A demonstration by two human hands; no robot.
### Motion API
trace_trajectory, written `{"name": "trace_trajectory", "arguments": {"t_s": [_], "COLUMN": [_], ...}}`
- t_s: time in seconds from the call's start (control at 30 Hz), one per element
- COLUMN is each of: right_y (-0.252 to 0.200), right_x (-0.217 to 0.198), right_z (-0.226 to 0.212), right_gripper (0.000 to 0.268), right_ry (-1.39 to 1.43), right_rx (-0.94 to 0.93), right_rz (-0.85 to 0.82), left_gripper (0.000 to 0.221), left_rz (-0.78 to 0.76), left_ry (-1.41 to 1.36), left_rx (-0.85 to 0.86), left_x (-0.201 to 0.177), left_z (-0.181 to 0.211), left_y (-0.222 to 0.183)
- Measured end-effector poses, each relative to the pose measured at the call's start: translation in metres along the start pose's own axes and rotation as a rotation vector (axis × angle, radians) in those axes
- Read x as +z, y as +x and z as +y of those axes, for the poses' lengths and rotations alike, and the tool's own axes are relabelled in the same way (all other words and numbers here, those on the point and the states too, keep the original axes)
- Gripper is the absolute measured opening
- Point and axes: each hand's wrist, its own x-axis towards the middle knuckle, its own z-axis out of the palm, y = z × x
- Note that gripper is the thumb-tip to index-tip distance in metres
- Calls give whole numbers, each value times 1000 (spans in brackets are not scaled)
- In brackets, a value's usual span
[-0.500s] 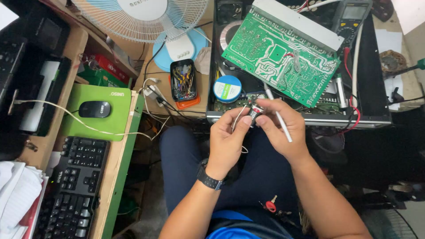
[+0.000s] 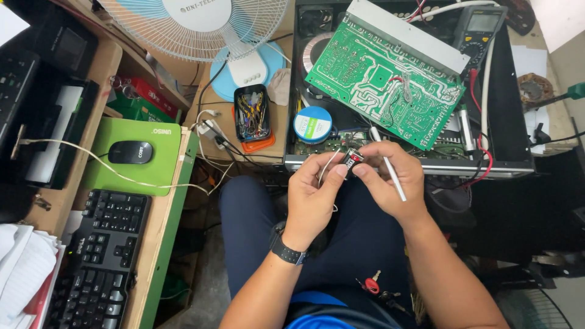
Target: The person is repairing an electronic device by stripping wires, twisting them, and soldering them onto a circuit board.
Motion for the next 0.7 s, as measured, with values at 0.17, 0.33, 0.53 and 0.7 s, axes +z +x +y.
{"name": "trace_trajectory", "arguments": {"t_s": [0.17, 0.33, 0.53, 0.7], "right_y": [-3, -6, -6, -3], "right_x": [6, 6, 13, 16], "right_z": [1, 4, -3, -2], "right_gripper": [25, 22, 25, 34], "right_ry": [-21, -31, -89, -98], "right_rx": [-9, -23, -14, 47], "right_rz": [15, 18, 34, 93], "left_gripper": [23, 22, 23, 26], "left_rz": [8, 11, 8, 33], "left_ry": [10, 11, 8, -38], "left_rx": [11, 15, 23, -24], "left_x": [1, -1, 1, 2], "left_z": [1, -6, 1, -8], "left_y": [-2, -3, -3, 2]}}
